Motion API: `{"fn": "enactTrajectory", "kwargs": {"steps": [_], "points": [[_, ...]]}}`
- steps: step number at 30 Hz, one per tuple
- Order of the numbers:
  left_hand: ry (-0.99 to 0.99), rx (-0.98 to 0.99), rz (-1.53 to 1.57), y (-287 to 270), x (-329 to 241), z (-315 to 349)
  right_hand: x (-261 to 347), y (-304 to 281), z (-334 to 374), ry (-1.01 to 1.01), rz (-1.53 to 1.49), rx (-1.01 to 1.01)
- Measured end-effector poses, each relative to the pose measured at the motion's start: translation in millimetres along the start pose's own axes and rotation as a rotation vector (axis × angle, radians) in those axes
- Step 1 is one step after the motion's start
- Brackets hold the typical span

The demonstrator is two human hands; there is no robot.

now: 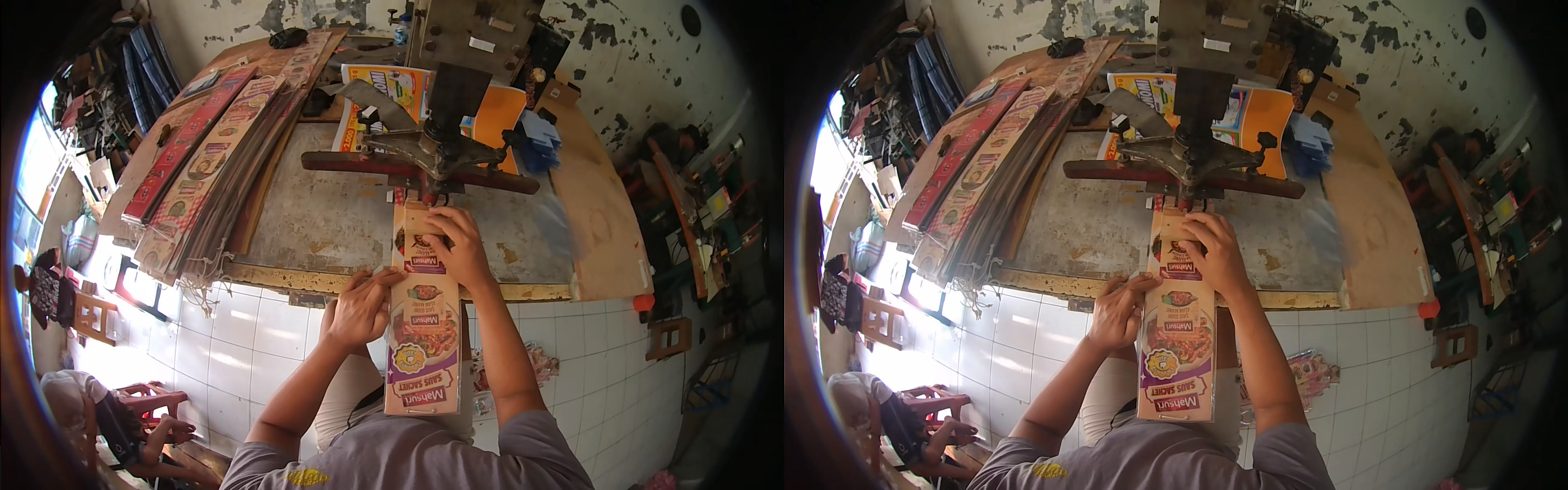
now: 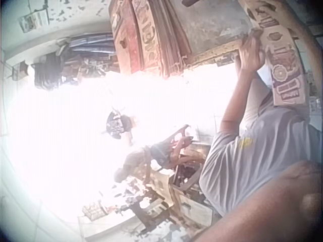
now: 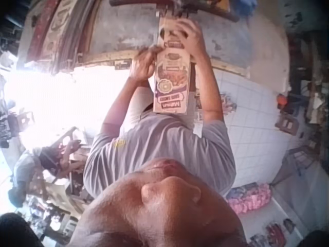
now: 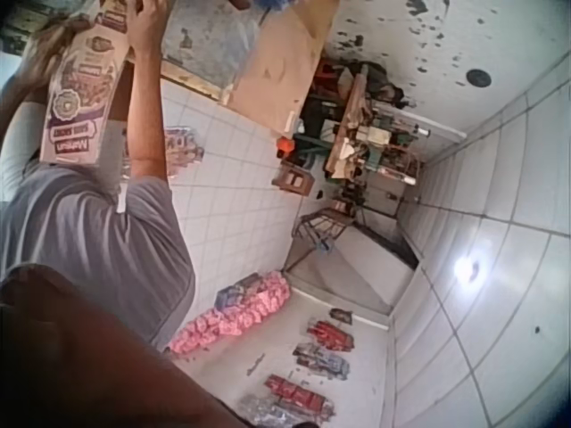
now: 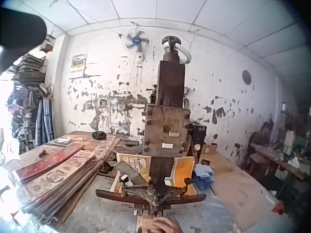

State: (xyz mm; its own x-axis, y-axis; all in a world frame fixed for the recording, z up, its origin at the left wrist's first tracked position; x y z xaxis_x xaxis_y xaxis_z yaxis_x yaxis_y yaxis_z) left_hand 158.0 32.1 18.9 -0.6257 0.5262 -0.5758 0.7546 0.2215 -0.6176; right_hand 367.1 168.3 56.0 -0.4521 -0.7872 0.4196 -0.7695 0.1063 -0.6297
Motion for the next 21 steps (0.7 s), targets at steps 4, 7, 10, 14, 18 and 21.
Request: {"fn": "enactTrajectory", "kwargs": {"steps": [4, 7, 10, 14, 18, 21], "points": [[0.001, -0.006, -0.001, 0.4, 0.4, 0.3, -0.2, -0.9, 0.1, -0.007, 0.016, -0.006], [-0.004, -0.017, 0.004, 1.5, -1.9, -0.6, -1.3, -1.0, 0.5, -0.012, 0.013, -0.011], [0.027, 0.026, -0.042, 1.9, 3.6, 2.7, 2.8, -2.1, -1.0, -0.026, 0.02, -0.036], [-0.001, 0.041, -0.041, 1.7, 3.1, 3.1, -20.3, -9.8, 11.2, 0.181, -0.087, -0.19], [-0.015, 0.023, -0.022, 2.3, 0.9, 0.8, -49.6, -11.1, 27.3, 0.444, 0.106, -0.237], [-0.005, -0.004, -0.006, 3.3, 2.6, 1.0, -40.3, 0.7, 24.3, 0.416, 0.233, -0.081]]}}
Point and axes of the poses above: each hand's wrist, its own z-axis away from the middle knuckle, its own y-axis out of the palm, x = y × z, the point moved 3 cm from there along -z, towards the middle knuckle, and after that the axes turned 3 degrees about -y, right-handed, at the moved point
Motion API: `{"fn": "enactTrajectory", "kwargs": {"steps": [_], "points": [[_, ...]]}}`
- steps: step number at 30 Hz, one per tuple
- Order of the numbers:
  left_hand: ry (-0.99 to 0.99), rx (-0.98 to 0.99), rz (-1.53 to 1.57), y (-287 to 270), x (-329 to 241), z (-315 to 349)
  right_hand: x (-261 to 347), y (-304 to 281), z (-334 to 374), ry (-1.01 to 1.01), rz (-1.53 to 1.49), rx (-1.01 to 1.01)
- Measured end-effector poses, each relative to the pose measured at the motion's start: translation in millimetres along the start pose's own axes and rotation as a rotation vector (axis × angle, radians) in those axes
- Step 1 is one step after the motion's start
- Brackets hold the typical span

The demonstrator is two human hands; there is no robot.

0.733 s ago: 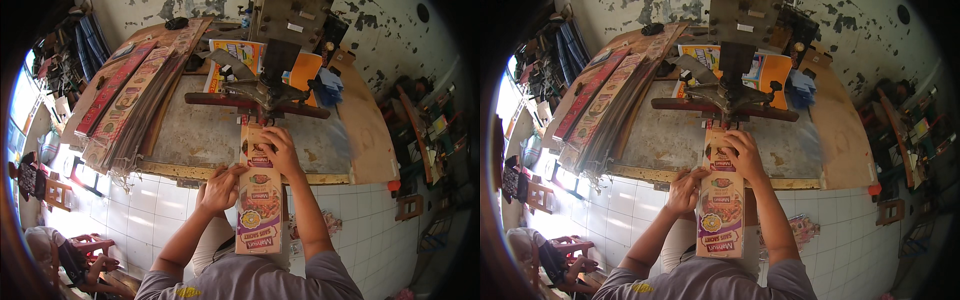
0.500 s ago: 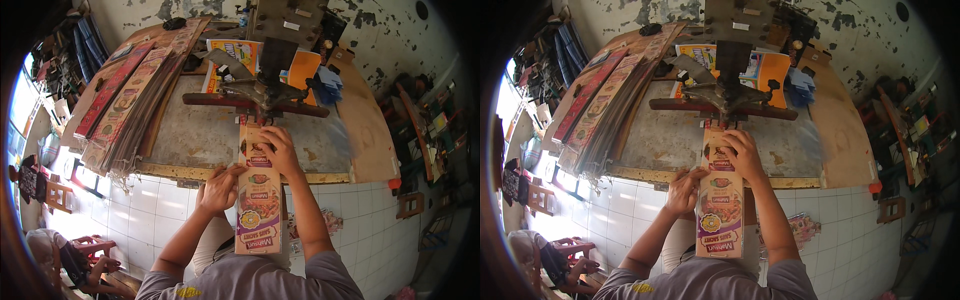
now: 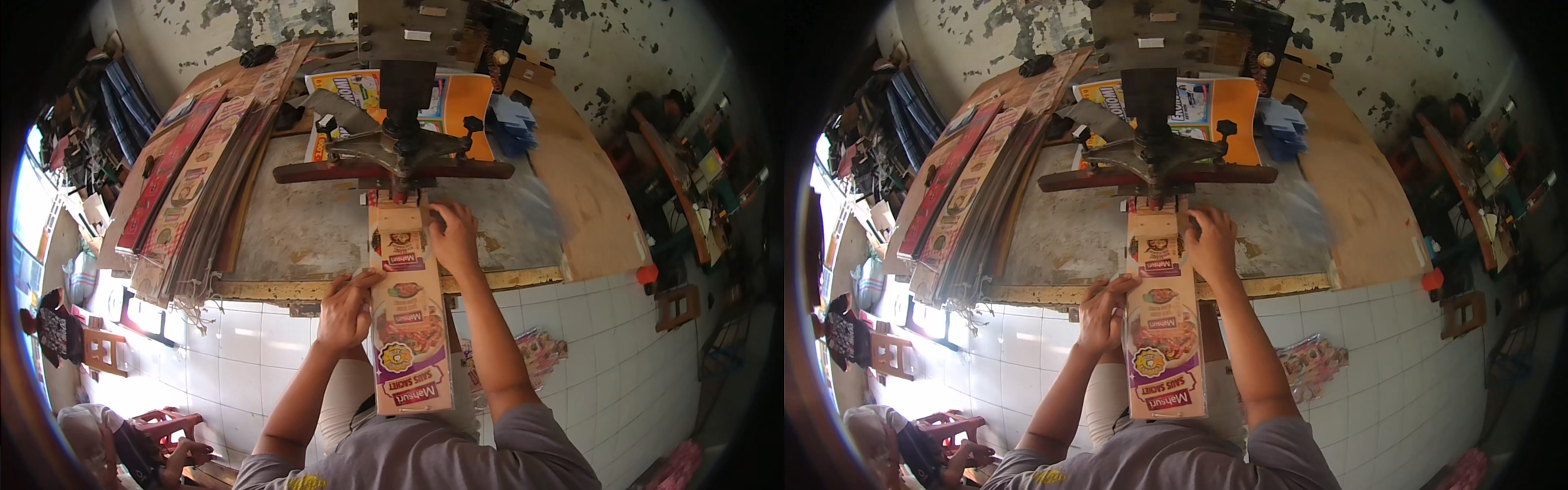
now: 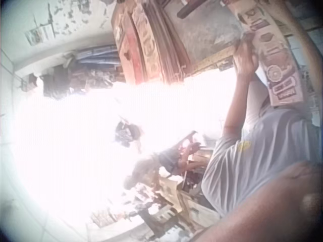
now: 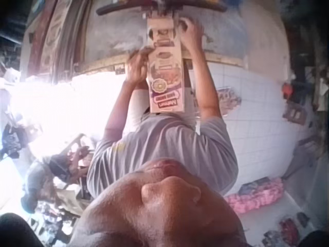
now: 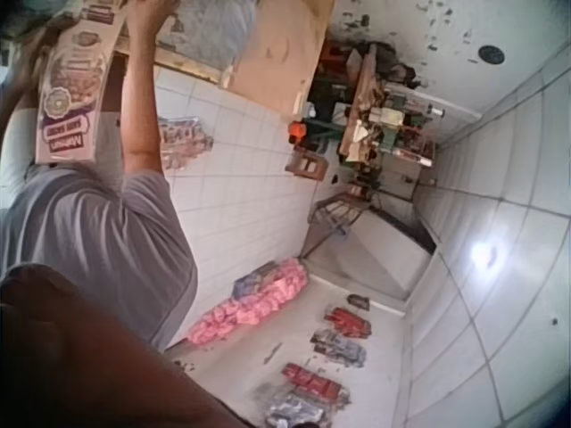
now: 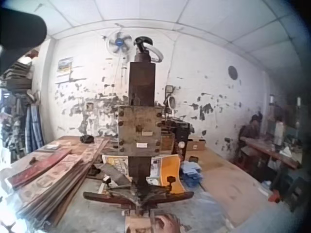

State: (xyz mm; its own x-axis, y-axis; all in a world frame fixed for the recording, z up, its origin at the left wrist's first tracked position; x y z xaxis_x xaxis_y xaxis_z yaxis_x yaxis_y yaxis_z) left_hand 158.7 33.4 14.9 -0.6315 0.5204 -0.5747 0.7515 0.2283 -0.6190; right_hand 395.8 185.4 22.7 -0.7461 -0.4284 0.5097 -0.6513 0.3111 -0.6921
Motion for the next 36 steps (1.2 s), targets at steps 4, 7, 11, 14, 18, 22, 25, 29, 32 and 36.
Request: {"fn": "enactTrajectory", "kwargs": {"steps": [4, 7, 11, 14, 18, 22, 25, 29, 32, 36], "points": [[0.01, -0.021, -0.004, 1.0, -1.0, -0.7, 0.2, 6.2, 1.7, -0.076, 0.104, 0.049], [0.0, -0.017, -0.009, 2.7, -0.1, 0.0, 0.6, 7.6, 1.4, -0.088, 0.135, 0.062], [-0.005, -0.019, 0.001, 2.4, -0.4, -0.1, 1.3, 8.5, 1.9, -0.09, 0.161, 0.056], [-0.005, -0.022, 0.002, 2.3, 0.1, 0.4, 1.8, 10.2, 2.3, -0.103, 0.172, 0.044], [-0.005, -0.015, 0.001, 0.6, -0.8, 1.1, 0.8, 12.8, 3.8, -0.116, 0.174, 0.029], [-0.005, 0.004, 0.005, 0.8, -2.3, 1.5, 6.9, 1.0, 2.5, -0.15, 0.063, -0.08], [-0.008, 0.028, -0.022, -0.4, -3.5, 7.0, 21.8, -15.7, 1.0, -0.245, -0.217, -0.048], [-0.023, 0.056, -0.011, -5.4, -11.4, 7.3, 41.9, -17.9, 4.0, -0.408, -0.207, 0.043], [-0.019, 0.053, 0.02, -8.6, -12.9, 9.0, 38.9, -13.5, 4.1, -0.417, -0.182, 0.038], [-0.018, -0.01, 0.045, -18.6, -12.2, 23.2, 41.3, -11.5, 8.5, -0.411, -0.12, 0.039]]}}
Point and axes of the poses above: each hand's wrist, its own z-axis away from the middle knuckle, its own y-axis out of the palm, x = y × z, the point moved 3 cm from there along -z, towards the middle knuckle, and after that the axes turned 3 degrees about -y, right-handed, at the moved point
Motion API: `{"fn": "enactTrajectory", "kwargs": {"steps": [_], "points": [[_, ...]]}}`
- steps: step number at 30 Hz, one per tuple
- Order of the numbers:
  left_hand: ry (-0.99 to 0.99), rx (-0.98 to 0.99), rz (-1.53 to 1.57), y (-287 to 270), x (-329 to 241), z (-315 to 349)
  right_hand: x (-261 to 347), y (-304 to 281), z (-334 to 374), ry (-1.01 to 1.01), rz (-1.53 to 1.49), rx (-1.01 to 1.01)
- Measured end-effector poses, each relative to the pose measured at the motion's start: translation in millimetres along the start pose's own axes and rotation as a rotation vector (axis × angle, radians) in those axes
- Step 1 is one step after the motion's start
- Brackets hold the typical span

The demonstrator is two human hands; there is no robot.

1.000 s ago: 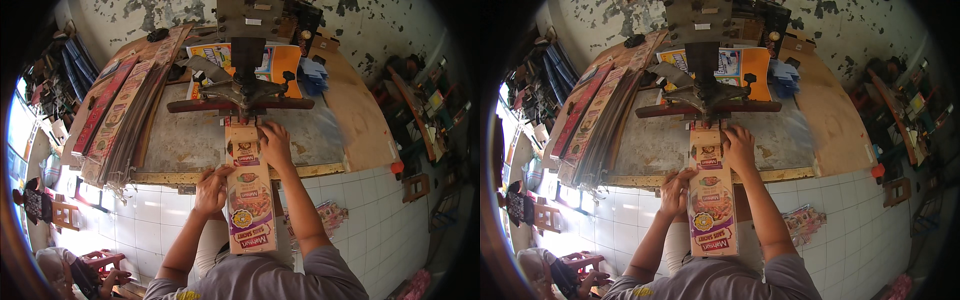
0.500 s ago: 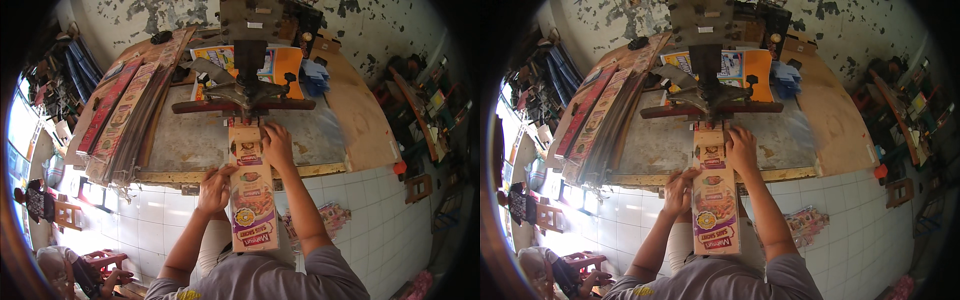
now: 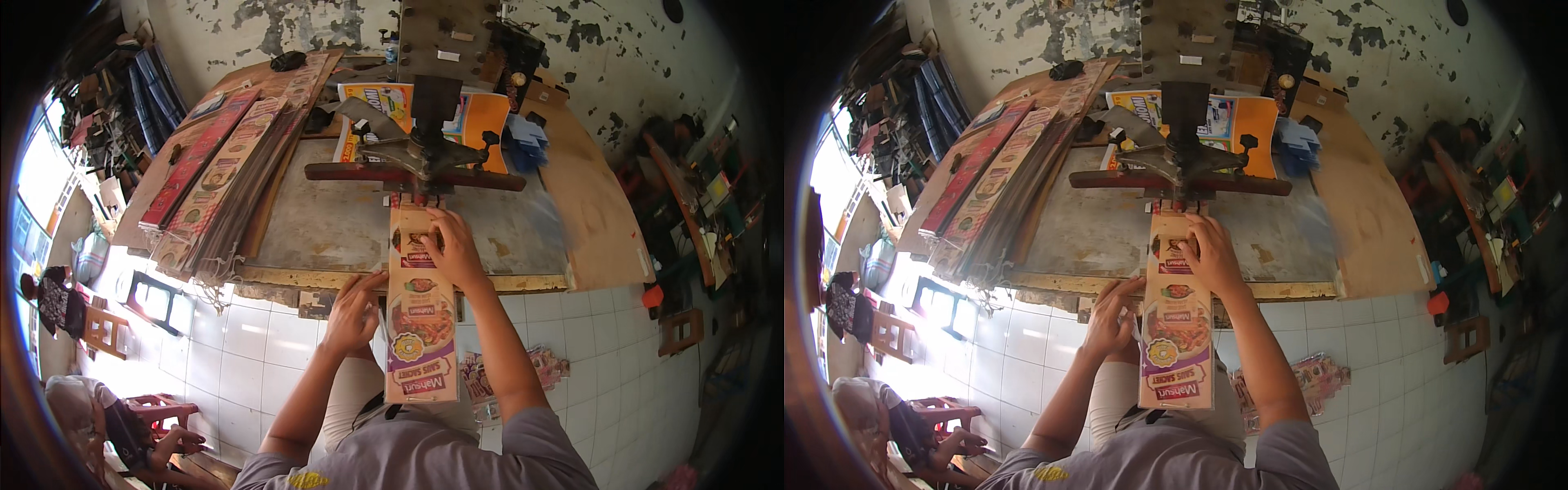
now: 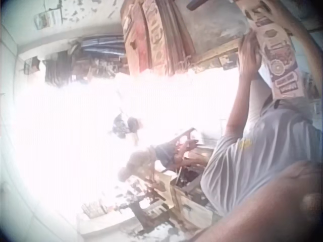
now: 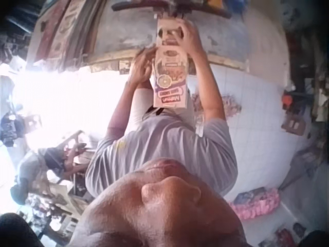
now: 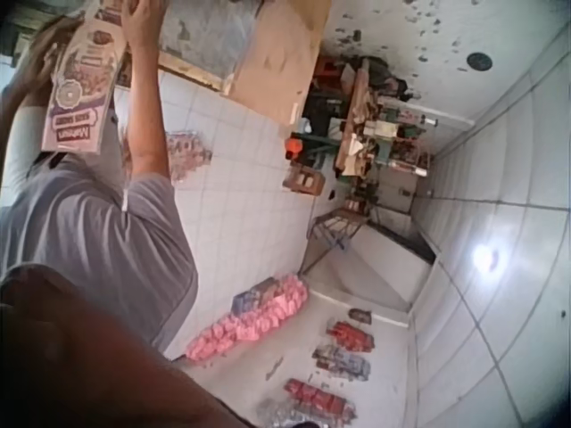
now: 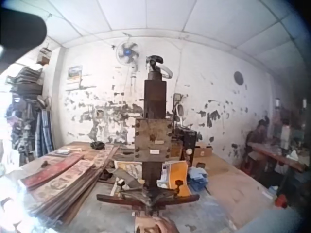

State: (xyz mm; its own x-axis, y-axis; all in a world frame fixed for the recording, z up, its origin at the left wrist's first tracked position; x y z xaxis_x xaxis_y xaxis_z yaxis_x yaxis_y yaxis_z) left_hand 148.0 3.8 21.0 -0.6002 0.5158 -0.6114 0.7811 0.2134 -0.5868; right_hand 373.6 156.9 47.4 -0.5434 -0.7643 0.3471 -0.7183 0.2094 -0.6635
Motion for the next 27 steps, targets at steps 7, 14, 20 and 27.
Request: {"fn": "enactTrajectory", "kwargs": {"steps": [7, 14, 20, 27], "points": [[-0.081, -0.232, -0.201, -28.8, 44.0, 48.8, 33.3, -22.2, 35.3, 0.053, -0.173, 0.136], [-0.215, -0.235, -0.394, -57.6, 80.2, 83.7, 18.9, -119.4, 94.8, 0.241, -0.027, -0.104], [-0.152, -0.441, -0.396, -26.6, 94.3, 81.7, -80.8, -161.5, 113.3, 0.458, 0.231, -0.282], [-0.175, -0.479, -0.438, -12.9, 104.4, 83.9, -55.7, -101.1, 189.9, 0.423, 0.424, -0.798]]}}
Point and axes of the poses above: each hand's wrist, its own z-axis away from the middle knuckle, its own y-axis out of the palm, x = y × z, the point moved 3 cm from there along -z, towards the middle knuckle, and after that the axes turned 3 degrees about -y, right-handed, at the moved point
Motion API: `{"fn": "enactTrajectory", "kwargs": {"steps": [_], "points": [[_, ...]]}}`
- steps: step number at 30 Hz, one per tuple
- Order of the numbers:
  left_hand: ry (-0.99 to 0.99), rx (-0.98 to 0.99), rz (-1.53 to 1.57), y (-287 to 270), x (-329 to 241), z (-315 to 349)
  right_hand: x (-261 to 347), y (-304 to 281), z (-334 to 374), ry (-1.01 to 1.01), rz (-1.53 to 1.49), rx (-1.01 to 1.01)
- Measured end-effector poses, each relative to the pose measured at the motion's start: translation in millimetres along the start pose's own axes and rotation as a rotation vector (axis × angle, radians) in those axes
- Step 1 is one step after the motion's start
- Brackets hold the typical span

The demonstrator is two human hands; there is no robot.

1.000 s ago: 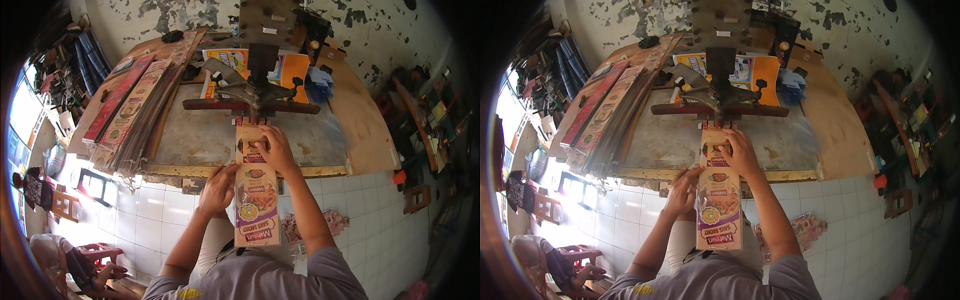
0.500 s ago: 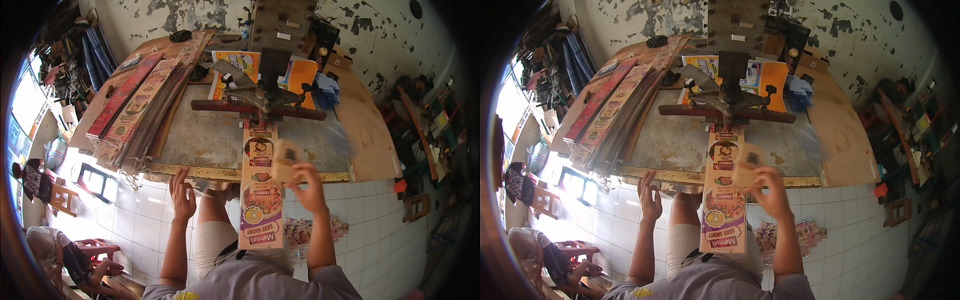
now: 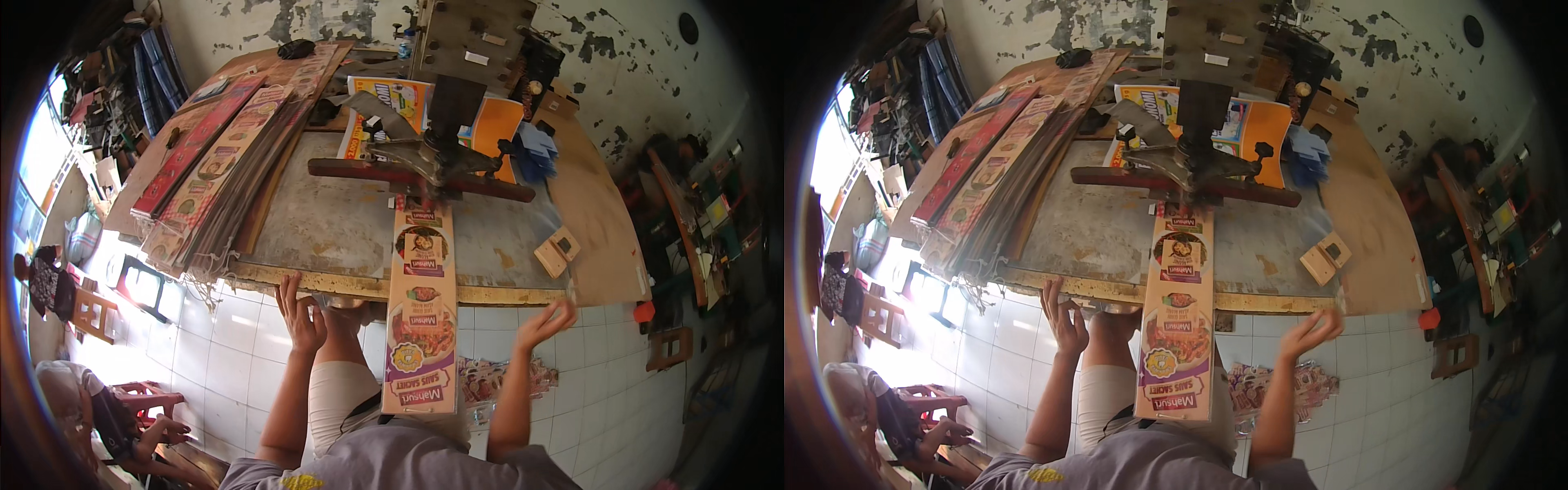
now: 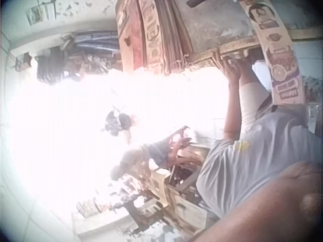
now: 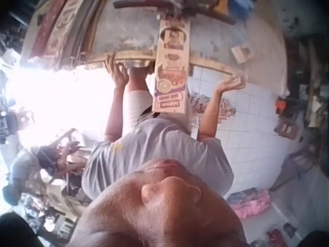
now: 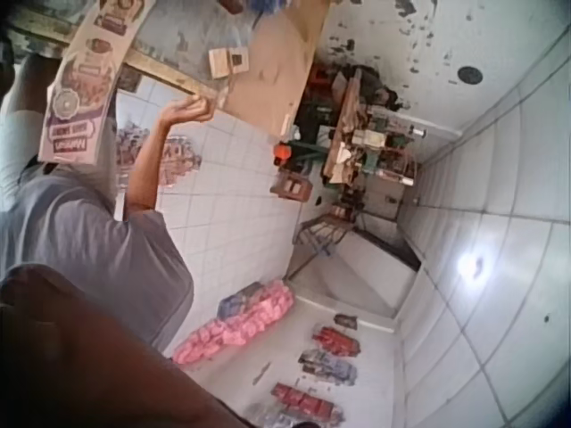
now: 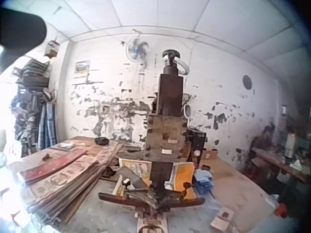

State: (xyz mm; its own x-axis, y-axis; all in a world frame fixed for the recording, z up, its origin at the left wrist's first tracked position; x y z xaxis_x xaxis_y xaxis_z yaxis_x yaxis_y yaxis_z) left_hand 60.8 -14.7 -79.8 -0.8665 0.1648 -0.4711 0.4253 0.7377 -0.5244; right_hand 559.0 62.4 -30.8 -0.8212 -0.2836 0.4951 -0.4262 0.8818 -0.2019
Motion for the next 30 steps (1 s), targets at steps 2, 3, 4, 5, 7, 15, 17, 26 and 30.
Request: {"fn": "enactTrajectory", "kwargs": {"steps": [2, 3, 4, 5, 7, 15, 17, 26, 30], "points": [[-0.001, 0.007, -0.02, 1.8, 3.2, 2.7, 6.1, -5.6, 74.1, -0.007, -0.085, 0.083], [0.009, 0.003, -0.03, 4.3, 4.2, 3.4, 4.3, -5.3, 119.2, 0.042, -0.162, 0.169], [0.019, 0.0, -0.049, 5.4, 7.7, 6.5, 16.7, 0.1, 144.8, 0.021, -0.188, 0.342], [0.032, -0.007, -0.057, 10.3, 10.4, 7.1, 28.5, 3.5, 169.6, -0.001, -0.208, 0.512], [0.036, -0.024, -0.08, 10.6, 14.6, 8.9, 50.1, 34.9, 185.6, -0.066, -0.317, 0.835], [0.059, -0.062, -0.06, 23.1, 16.8, 8.2, 55.9, 166.0, 173.0, -0.174, -0.324, 1.114], [0.054, -0.047, -0.08, 20.6, 16.7, 10.5, 53.6, 170.5, 177.8, -0.171, -0.316, 1.129], [0.083, -0.08, -0.099, 24.8, 26.9, 15.9, 53.6, 145.4, 196.8, -0.145, -0.31, 1.109], [0.077, -0.087, -0.098, 27.4, 28.3, 18.2, 51.8, 142.5, 195.4, -0.142, -0.312, 1.108]]}}
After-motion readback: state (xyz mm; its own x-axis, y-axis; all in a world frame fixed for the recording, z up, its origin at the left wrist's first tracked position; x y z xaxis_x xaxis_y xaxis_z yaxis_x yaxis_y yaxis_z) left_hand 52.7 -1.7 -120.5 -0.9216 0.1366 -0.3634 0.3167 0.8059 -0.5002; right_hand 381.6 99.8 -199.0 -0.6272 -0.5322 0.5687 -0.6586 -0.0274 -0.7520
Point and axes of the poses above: each hand's wrist, its own z-axis away from the middle knuckle, its own y-axis out of the palm, x = y × z, the point moved 3 cm from there along -z, towards the middle knuckle, and after that the axes turned 3 degrees about -y, right-handed, at the moved point
